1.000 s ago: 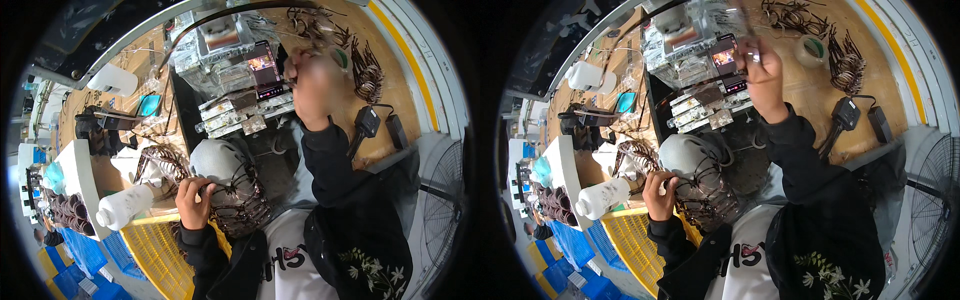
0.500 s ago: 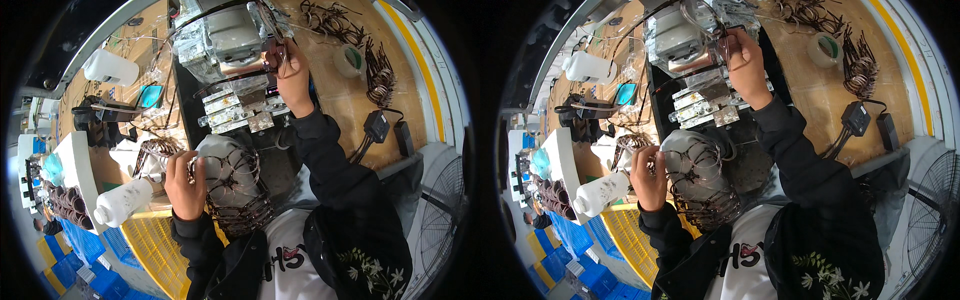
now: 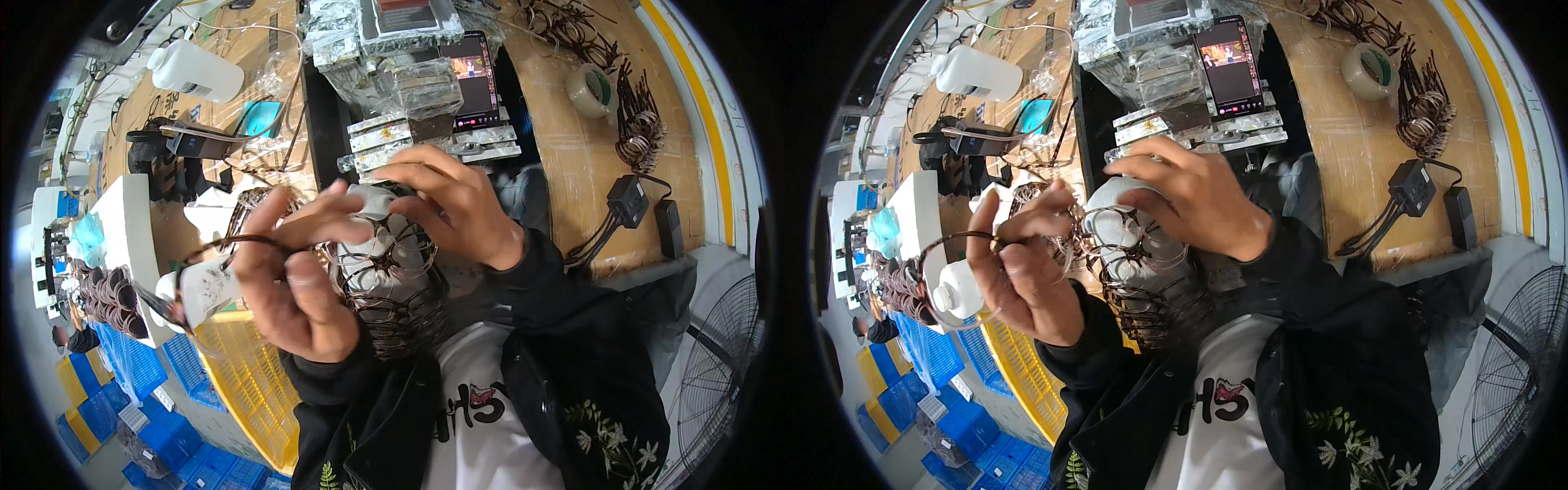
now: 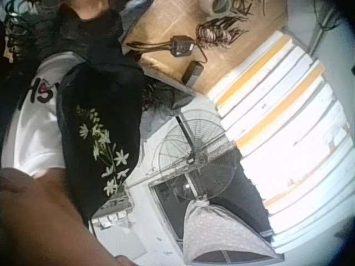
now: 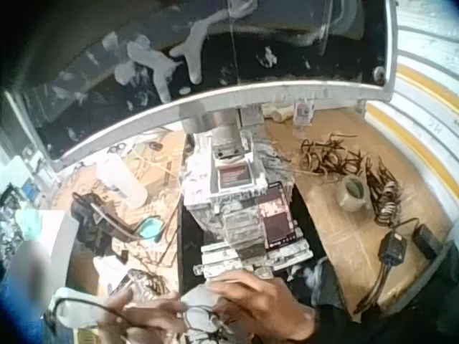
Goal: The person repeatedly picks up coiled copper wire bundles, places them into a small testing device on the table, and then removes them to place into a yellow basket. The process is repeated continuously throughout the clip.
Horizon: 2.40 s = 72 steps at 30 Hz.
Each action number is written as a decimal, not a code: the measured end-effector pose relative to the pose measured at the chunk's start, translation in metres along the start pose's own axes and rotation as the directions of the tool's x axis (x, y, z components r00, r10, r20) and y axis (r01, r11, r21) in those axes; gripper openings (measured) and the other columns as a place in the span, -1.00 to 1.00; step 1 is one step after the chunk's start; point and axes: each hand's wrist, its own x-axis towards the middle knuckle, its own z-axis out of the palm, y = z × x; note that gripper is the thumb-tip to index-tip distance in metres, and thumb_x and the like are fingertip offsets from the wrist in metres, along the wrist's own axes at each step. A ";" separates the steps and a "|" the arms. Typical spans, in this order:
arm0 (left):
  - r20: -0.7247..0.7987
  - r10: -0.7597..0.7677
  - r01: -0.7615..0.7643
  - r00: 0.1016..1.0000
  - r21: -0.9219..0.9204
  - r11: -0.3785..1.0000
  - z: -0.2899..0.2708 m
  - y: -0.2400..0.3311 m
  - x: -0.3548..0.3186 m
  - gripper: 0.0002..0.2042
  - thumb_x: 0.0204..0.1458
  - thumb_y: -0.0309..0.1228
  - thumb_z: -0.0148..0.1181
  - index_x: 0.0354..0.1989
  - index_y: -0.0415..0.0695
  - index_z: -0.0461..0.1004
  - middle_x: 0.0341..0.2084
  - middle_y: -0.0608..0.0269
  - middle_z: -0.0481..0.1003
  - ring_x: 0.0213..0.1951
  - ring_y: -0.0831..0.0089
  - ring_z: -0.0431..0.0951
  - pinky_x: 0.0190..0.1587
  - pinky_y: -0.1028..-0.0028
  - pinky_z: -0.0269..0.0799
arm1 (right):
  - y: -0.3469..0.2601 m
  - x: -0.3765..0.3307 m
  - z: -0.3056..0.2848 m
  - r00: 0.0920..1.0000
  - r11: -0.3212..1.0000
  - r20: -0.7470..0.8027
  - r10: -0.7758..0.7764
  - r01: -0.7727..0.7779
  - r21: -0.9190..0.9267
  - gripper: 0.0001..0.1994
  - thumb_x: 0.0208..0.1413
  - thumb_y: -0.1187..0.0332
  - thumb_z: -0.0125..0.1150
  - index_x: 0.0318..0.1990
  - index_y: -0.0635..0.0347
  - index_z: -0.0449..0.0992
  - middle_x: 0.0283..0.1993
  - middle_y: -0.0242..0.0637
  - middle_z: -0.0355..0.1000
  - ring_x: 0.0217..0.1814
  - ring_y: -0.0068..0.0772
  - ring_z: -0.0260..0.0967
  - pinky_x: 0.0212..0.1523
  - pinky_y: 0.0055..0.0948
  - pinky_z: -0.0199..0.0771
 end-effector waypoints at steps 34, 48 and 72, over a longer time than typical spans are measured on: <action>-0.049 -0.455 0.393 0.889 -0.426 0.815 -0.024 -0.024 -0.006 -0.06 0.01 0.37 -0.61 0.08 -0.38 0.25 -0.26 -0.06 0.45 -0.45 0.25 0.47 -0.32 0.35 0.42 | 0.047 0.035 -0.014 0.759 0.950 -0.634 -0.145 0.286 0.126 -0.86 0.19 0.48 -0.07 -0.22 0.30 0.43 -0.46 -0.30 0.40 -0.61 -0.66 0.20 -0.58 -0.61 0.22; -0.146 -0.167 0.154 0.975 -0.094 0.984 -0.015 -0.017 0.006 -0.60 0.12 -0.54 -0.16 0.14 -0.30 0.04 -0.31 -0.14 0.46 -0.22 0.25 0.49 -0.05 0.33 0.35 | 0.006 0.000 -0.013 0.942 0.988 0.330 0.056 -0.005 -0.151 -0.84 0.00 0.34 0.22 -0.27 0.17 0.52 -0.29 -0.25 0.46 -0.35 -0.13 0.43 -0.40 -0.32 0.40; -0.197 -0.315 0.307 0.928 -0.073 0.949 -0.023 -0.036 -0.018 -0.65 0.11 -0.47 -0.15 0.07 -0.33 0.14 -0.47 0.03 0.41 -0.42 0.40 0.42 -0.24 0.42 0.34 | 0.070 0.048 -0.032 0.805 0.516 -0.219 0.551 -0.123 0.848 -0.81 0.29 0.23 -0.12 -0.19 0.09 0.40 -0.43 -0.61 0.23 -0.63 -0.82 -0.16 -0.62 -0.71 -0.16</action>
